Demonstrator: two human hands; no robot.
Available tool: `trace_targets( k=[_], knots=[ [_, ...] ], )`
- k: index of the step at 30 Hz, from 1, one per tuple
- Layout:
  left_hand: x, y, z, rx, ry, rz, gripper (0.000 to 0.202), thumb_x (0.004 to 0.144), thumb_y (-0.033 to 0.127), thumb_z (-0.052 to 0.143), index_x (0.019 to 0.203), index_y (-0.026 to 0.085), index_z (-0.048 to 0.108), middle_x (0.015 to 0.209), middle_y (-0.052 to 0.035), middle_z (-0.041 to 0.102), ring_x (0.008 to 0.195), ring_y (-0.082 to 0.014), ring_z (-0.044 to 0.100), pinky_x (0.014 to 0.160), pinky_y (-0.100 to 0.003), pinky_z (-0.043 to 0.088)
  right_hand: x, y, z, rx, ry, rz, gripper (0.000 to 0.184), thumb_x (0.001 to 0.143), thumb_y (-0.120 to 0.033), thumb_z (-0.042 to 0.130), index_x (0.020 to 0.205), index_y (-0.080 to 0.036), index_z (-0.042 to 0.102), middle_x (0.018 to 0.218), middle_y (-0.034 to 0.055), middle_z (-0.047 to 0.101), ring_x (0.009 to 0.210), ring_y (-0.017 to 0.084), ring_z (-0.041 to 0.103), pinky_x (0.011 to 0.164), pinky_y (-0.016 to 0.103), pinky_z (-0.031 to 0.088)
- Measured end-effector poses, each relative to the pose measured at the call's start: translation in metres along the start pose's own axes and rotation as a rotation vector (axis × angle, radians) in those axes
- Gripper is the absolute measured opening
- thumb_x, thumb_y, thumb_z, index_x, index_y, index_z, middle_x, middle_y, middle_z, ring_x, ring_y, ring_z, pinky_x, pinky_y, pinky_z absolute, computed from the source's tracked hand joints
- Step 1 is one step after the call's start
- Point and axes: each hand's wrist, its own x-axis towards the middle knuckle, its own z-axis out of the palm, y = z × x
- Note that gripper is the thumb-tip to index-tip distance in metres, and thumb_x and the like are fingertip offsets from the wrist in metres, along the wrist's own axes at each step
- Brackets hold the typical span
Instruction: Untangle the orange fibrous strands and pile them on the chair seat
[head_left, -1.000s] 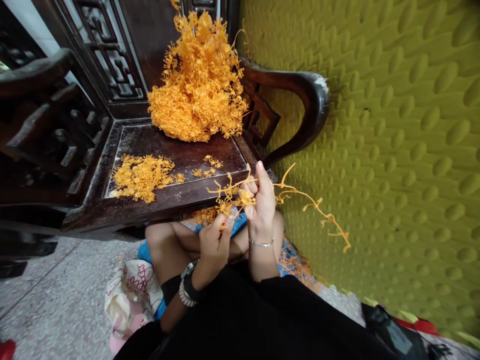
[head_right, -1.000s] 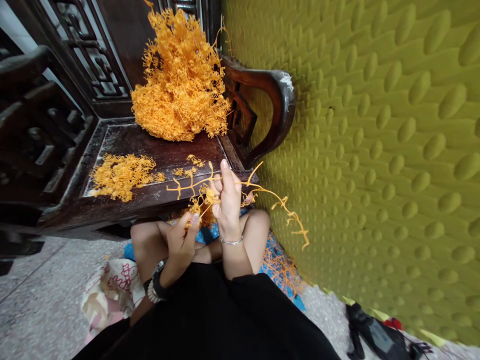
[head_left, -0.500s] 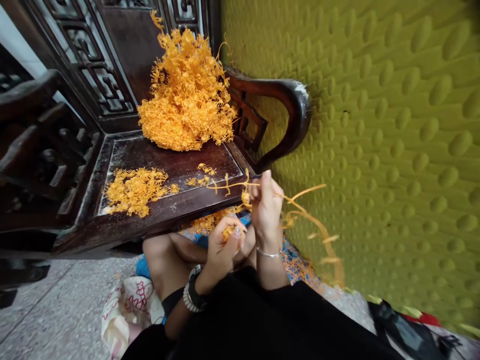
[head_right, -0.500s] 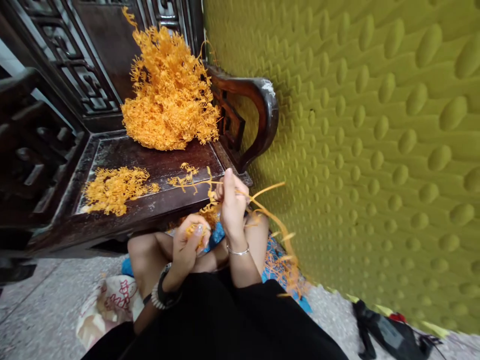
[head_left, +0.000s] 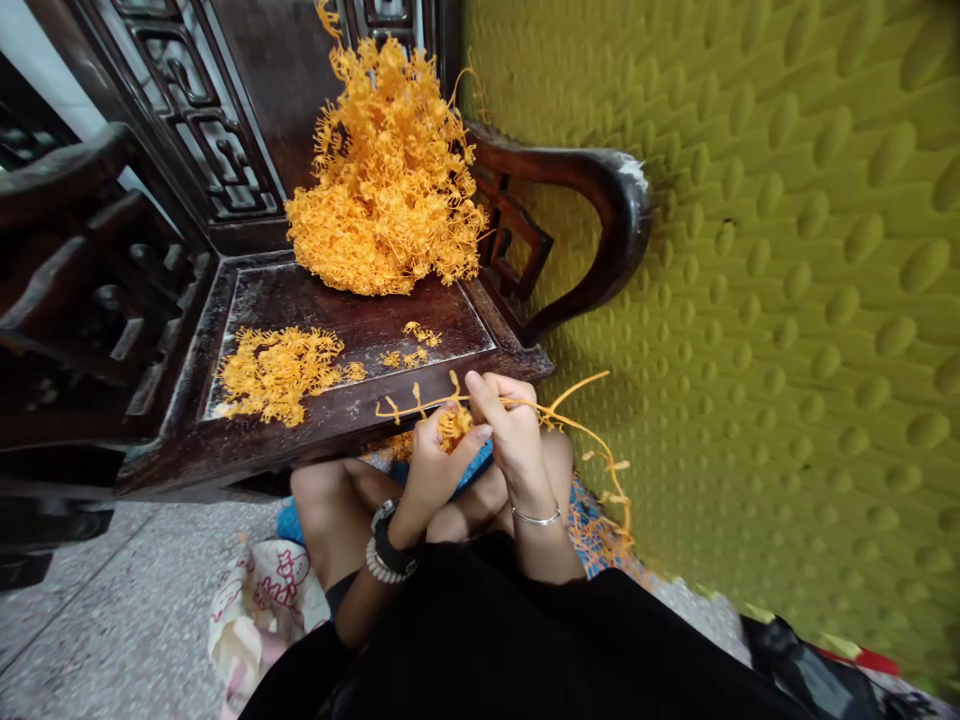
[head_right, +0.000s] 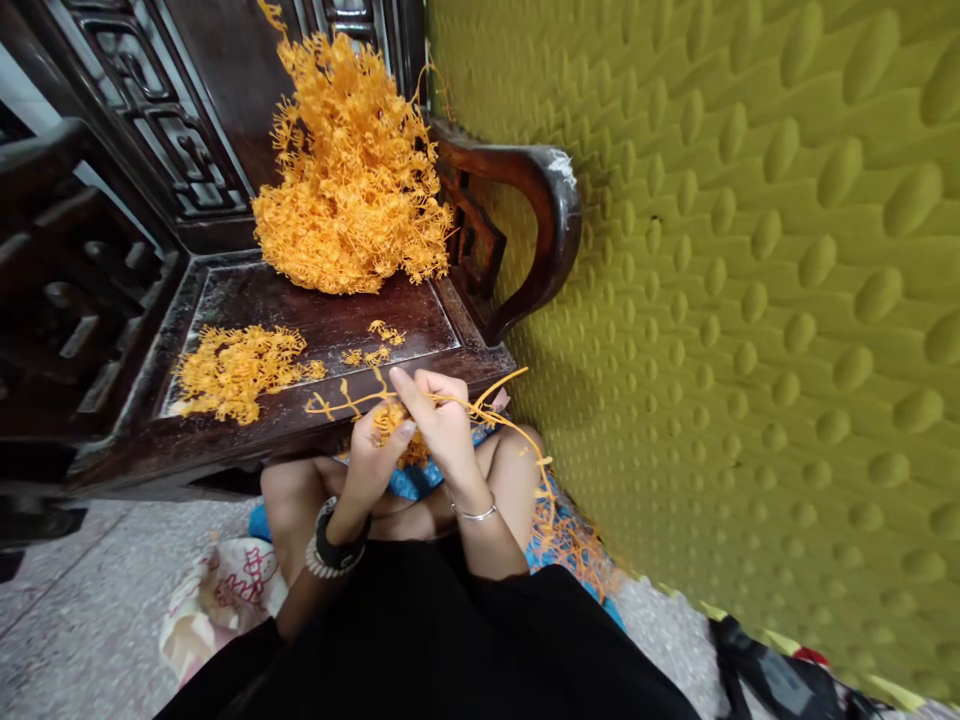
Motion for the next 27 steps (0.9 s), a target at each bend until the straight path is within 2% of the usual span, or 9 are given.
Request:
trace_targets(
  k=[5,9,14,15,17,19,21,23,27],
  knots=[
    [-0.001,0.000,0.001,0.026,-0.145,0.130,0.039,0.093,0.042,0.042,0.062,0.019,0.042,0.056,0.0033,0.041,0.052,-0.0101,0.034,0.053,-0.026,0.031,0.008,0.007,0.000,-0.111,0.156,-0.098,0.059,0.080,-0.042,0.065,0.046,-0.018,0.023,0.045,-0.0073,0.022,0.046,0.005,0.019,0.046,0.025,0.016],
    [-0.021,0.005,-0.002,-0.056,-0.185,0.048,0.045,0.094,0.043,0.041,0.056,0.020,0.035,0.051,0.0042,0.032,0.048,-0.0099,0.028,0.049,-0.027,0.024,0.019,0.006,-0.001,-0.159,0.332,-0.202,0.056,0.082,-0.038,0.063,0.046,-0.018,0.024,0.045,-0.0068,0.024,0.046,0.005,0.022,0.046,0.024,0.018],
    [-0.056,0.026,-0.030,-0.112,-0.306,0.026,0.045,0.097,0.036,0.038,0.056,0.019,0.042,0.050,0.0019,0.038,0.047,-0.0106,0.035,0.049,-0.027,0.029,0.054,-0.004,-0.030,0.028,0.730,-0.366,0.053,0.083,-0.040,0.062,0.046,-0.019,0.030,0.045,-0.0079,0.025,0.043,0.006,0.024,0.041,0.020,0.021],
    [-0.055,0.029,-0.037,-0.062,-0.282,0.026,0.044,0.097,0.036,0.038,0.057,0.019,0.044,0.051,0.0014,0.039,0.048,-0.0110,0.037,0.050,-0.027,0.030,0.058,-0.006,-0.035,0.078,0.693,-0.338,0.053,0.083,-0.043,0.061,0.046,-0.020,0.032,0.044,-0.0082,0.025,0.041,0.006,0.024,0.040,0.020,0.022],
    [-0.039,0.029,-0.048,0.093,-0.167,0.065,0.039,0.096,0.038,0.041,0.063,0.019,0.048,0.055,0.0012,0.043,0.051,-0.0119,0.041,0.050,-0.026,0.031,0.060,-0.009,-0.036,0.194,0.435,-0.171,0.054,0.083,-0.052,0.060,0.048,-0.021,0.033,0.044,-0.0089,0.024,0.039,0.006,0.022,0.038,0.020,0.022],
    [-0.008,0.021,-0.055,0.339,0.012,0.094,0.031,0.095,0.040,0.042,0.075,0.020,0.054,0.062,0.0006,0.049,0.057,-0.0135,0.046,0.056,-0.027,0.036,0.055,-0.008,-0.029,0.308,0.141,0.035,0.054,0.081,-0.060,0.057,0.051,-0.021,0.034,0.045,-0.0092,0.024,0.039,0.005,0.021,0.037,0.020,0.023],
    [0.028,0.007,-0.060,0.587,0.126,0.168,0.025,0.095,0.039,0.042,0.092,0.020,0.058,0.080,-0.0041,0.059,0.075,-0.0187,0.056,0.072,-0.031,0.042,0.048,-0.006,-0.020,0.405,-0.023,0.182,0.054,0.082,-0.064,0.053,0.053,-0.021,0.038,0.047,-0.0083,0.028,0.040,0.005,0.024,0.039,0.020,0.029],
    [0.058,-0.010,-0.064,0.796,0.198,0.185,0.029,0.095,0.039,0.039,0.101,0.019,0.060,0.094,-0.0099,0.062,0.086,-0.0249,0.058,0.079,-0.037,0.044,0.043,-0.005,-0.014,0.485,-0.061,0.255,0.052,0.083,-0.065,0.050,0.057,-0.020,0.045,0.050,-0.0063,0.036,0.044,0.006,0.033,0.044,0.020,0.036],
    [0.087,-0.038,-0.069,0.991,0.159,0.206,0.034,0.094,0.030,0.038,0.115,0.017,0.062,0.115,-0.0153,0.061,0.108,-0.0306,0.054,0.095,-0.044,0.040,0.038,-0.003,-0.014,0.614,-0.050,0.293,0.042,0.086,-0.057,0.051,0.072,-0.019,0.062,0.063,-0.0017,0.055,0.058,0.008,0.051,0.058,0.022,0.047]
  ],
)
